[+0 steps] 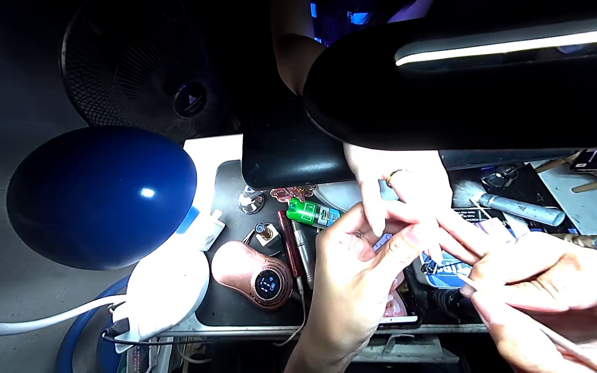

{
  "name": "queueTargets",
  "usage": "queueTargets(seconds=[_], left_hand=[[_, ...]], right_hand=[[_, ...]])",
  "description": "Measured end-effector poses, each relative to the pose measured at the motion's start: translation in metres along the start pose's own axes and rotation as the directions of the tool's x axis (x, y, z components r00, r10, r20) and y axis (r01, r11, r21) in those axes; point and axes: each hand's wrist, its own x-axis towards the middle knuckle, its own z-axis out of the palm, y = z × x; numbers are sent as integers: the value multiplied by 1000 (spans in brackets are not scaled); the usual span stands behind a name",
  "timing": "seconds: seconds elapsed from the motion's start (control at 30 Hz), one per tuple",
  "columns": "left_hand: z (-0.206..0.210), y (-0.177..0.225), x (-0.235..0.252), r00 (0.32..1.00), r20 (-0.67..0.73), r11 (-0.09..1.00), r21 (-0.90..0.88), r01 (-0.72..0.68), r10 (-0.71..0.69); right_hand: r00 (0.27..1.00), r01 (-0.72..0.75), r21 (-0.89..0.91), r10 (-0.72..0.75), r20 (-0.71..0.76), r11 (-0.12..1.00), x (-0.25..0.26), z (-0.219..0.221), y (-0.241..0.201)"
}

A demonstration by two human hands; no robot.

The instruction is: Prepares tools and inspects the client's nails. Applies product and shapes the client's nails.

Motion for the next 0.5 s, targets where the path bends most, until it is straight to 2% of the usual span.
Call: queueTargets(seconds=[0.5], left_hand=[[-2, 1, -1, 1000, 3, 1000, -7, 10, -10]], right_hand=[[999, -29, 63, 30, -14, 998, 1, 1, 0]])
